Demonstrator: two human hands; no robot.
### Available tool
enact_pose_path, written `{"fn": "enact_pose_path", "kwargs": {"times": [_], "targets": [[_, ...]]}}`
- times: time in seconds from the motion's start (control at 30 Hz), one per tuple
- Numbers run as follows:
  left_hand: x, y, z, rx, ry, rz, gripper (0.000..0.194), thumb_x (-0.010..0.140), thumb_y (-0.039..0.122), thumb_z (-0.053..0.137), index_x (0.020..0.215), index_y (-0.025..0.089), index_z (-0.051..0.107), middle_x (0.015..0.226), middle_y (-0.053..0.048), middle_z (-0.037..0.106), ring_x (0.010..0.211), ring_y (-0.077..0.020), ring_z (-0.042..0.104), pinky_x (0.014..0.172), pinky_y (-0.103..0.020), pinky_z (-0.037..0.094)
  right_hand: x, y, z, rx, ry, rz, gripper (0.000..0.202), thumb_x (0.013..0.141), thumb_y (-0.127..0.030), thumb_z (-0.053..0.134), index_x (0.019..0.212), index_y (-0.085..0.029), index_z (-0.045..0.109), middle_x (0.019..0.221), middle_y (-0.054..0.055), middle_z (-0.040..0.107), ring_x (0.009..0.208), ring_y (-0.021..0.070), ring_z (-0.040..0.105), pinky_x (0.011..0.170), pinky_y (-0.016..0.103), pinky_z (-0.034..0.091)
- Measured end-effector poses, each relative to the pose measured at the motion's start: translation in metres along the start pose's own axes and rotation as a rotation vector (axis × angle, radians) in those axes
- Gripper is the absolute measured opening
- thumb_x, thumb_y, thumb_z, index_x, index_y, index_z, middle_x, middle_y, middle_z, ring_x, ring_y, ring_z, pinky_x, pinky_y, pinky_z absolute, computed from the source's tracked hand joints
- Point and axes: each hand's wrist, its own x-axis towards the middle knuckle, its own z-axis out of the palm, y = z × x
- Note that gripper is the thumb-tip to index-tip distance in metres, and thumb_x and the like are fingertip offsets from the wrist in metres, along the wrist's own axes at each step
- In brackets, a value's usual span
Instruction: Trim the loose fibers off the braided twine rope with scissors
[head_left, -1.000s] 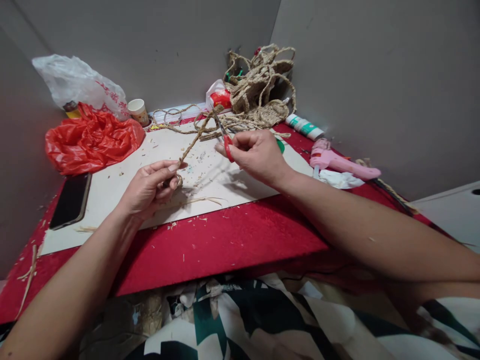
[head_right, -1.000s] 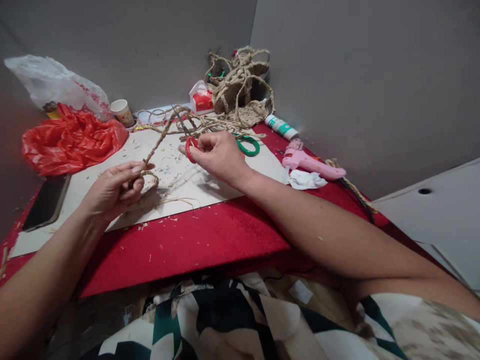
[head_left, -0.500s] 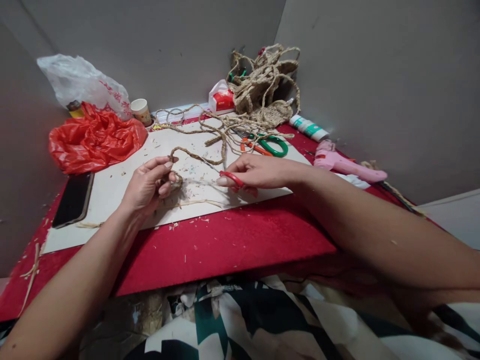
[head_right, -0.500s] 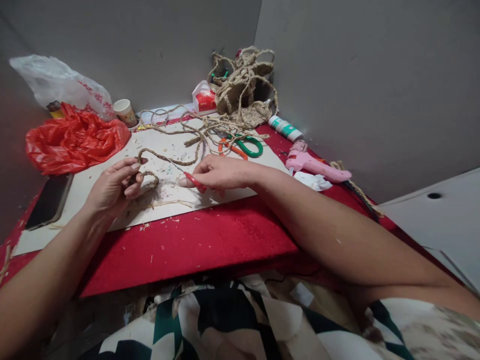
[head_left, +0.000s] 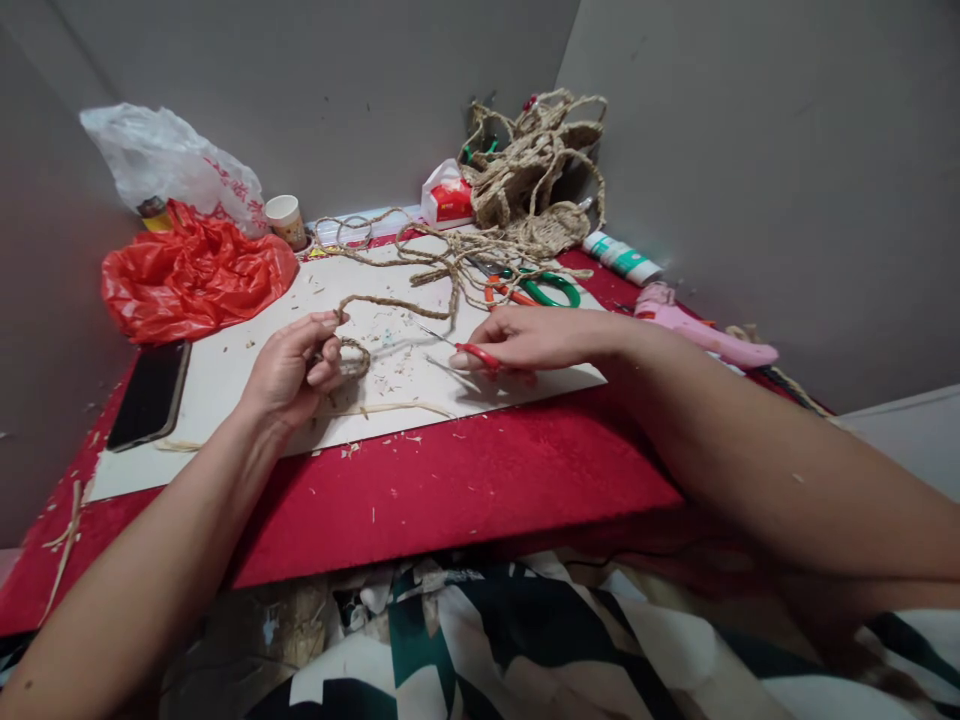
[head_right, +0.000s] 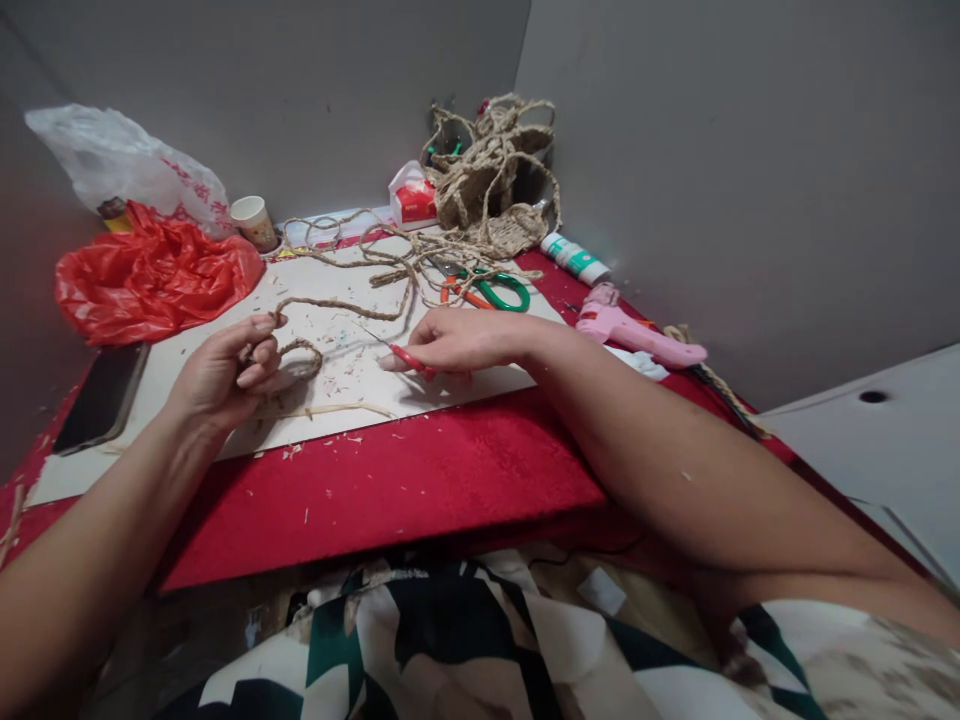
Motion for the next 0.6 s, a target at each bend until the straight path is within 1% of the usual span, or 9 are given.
{"fn": "enact_pose_path", "kwargs": {"times": [0.07, 0.13, 0.23, 0.27, 0.33, 0.4, 0.47, 0.53, 0.6], "targets": [[0.002, 0.001, -0.002, -0.046, 0.049, 0.008, 0.014, 0.069, 0.015, 0.064, 0.081, 0.014, 0.056, 0.047, 0.008, 0.049, 0.031, -0.0012, 0.027, 0.033, -0.015, 0.02, 0.0, 0.001, 0.0, -0.031, -0.011, 0.023, 0.054, 0.072, -0.067, 0.062, 0.058, -0.015, 0.057, 0.05, 0.0, 0.048, 0.042, 0.0082, 0.042, 0.041, 0.021, 0.033], [0.003, 0.0, -0.003, -0.057, 0.067, 0.023, 0.016, 0.068, 0.015, 0.065, 0.081, 0.014, 0.056, 0.053, 0.006, 0.054, 0.033, -0.0017, 0.034, 0.034, -0.015, 0.024, -0.001, -0.001, 0.003, 0.048, -0.062, -0.039, 0.054, 0.072, -0.066, 0.063, 0.057, -0.015, 0.054, 0.049, -0.002, 0.045, 0.042, 0.0068, 0.039, 0.041, 0.02, 0.033], [0.004, -0.004, -0.002, -0.038, 0.042, 0.038, 0.02, 0.067, 0.014, 0.069, 0.083, 0.015, 0.057, 0.067, 0.001, 0.064, 0.042, -0.0041, 0.047, 0.038, -0.015, 0.034, 0.0, -0.009, 0.016, 0.33, -0.161, -0.217, 0.056, 0.076, -0.068, 0.058, 0.058, -0.016, 0.049, 0.047, -0.005, 0.04, 0.042, 0.0062, 0.038, 0.041, 0.019, 0.035], [0.004, -0.006, -0.001, -0.034, 0.028, 0.038, 0.021, 0.067, 0.013, 0.07, 0.084, 0.015, 0.058, 0.071, 0.0, 0.065, 0.046, -0.0053, 0.051, 0.04, -0.016, 0.038, 0.001, -0.012, 0.022, 0.423, -0.193, -0.255, 0.055, 0.077, -0.069, 0.056, 0.06, -0.016, 0.05, 0.046, -0.005, 0.039, 0.041, 0.0064, 0.038, 0.04, 0.019, 0.036], [0.004, -0.009, 0.001, -0.033, 0.014, 0.044, 0.022, 0.066, 0.012, 0.072, 0.084, 0.014, 0.061, 0.072, -0.001, 0.065, 0.053, -0.0075, 0.056, 0.047, -0.018, 0.044, 0.005, -0.017, 0.034, 0.572, -0.271, -0.289, 0.055, 0.077, -0.068, 0.056, 0.064, -0.015, 0.052, 0.045, -0.006, 0.038, 0.039, 0.0071, 0.039, 0.038, 0.02, 0.036], [0.003, -0.012, 0.003, -0.025, 0.023, 0.048, 0.021, 0.064, 0.011, 0.074, 0.082, 0.014, 0.063, 0.068, 0.0, 0.063, 0.056, -0.0087, 0.058, 0.05, -0.019, 0.047, 0.01, -0.019, 0.044, 0.7, -0.334, -0.288, 0.054, 0.076, -0.068, 0.057, 0.065, -0.015, 0.052, 0.043, -0.008, 0.035, 0.037, 0.0073, 0.038, 0.036, 0.02, 0.037], [0.003, -0.013, 0.003, -0.014, 0.032, 0.041, 0.02, 0.062, 0.01, 0.075, 0.079, 0.014, 0.064, 0.065, 0.001, 0.061, 0.054, -0.0088, 0.057, 0.049, -0.019, 0.046, 0.014, -0.019, 0.05, 0.817, -0.378, -0.276, 0.054, 0.076, -0.067, 0.057, 0.066, -0.015, 0.052, 0.042, -0.01, 0.03, 0.036, 0.0066, 0.035, 0.034, 0.019, 0.037], [0.003, -0.015, 0.003, -0.008, 0.023, 0.024, 0.021, 0.061, 0.011, 0.076, 0.079, 0.014, 0.066, 0.064, 0.001, 0.061, 0.053, -0.0089, 0.057, 0.048, -0.019, 0.045, 0.017, -0.018, 0.054, 0.918, -0.415, -0.268, 0.052, 0.077, -0.066, 0.056, 0.067, -0.015, 0.052, 0.043, -0.011, 0.024, 0.035, 0.0059, 0.032, 0.034, 0.019, 0.038], [0.003, -0.016, 0.003, -0.008, -0.004, 0.009, 0.021, 0.061, 0.011, 0.077, 0.079, 0.014, 0.067, 0.063, 0.001, 0.061, 0.052, -0.0092, 0.057, 0.049, -0.019, 0.044, 0.019, -0.015, 0.056, 0.995, -0.439, -0.27, 0.05, 0.08, -0.064, 0.054, 0.068, -0.015, 0.053, 0.044, -0.011, 0.023, 0.035, 0.0057, 0.031, 0.034, 0.019, 0.04]]}}
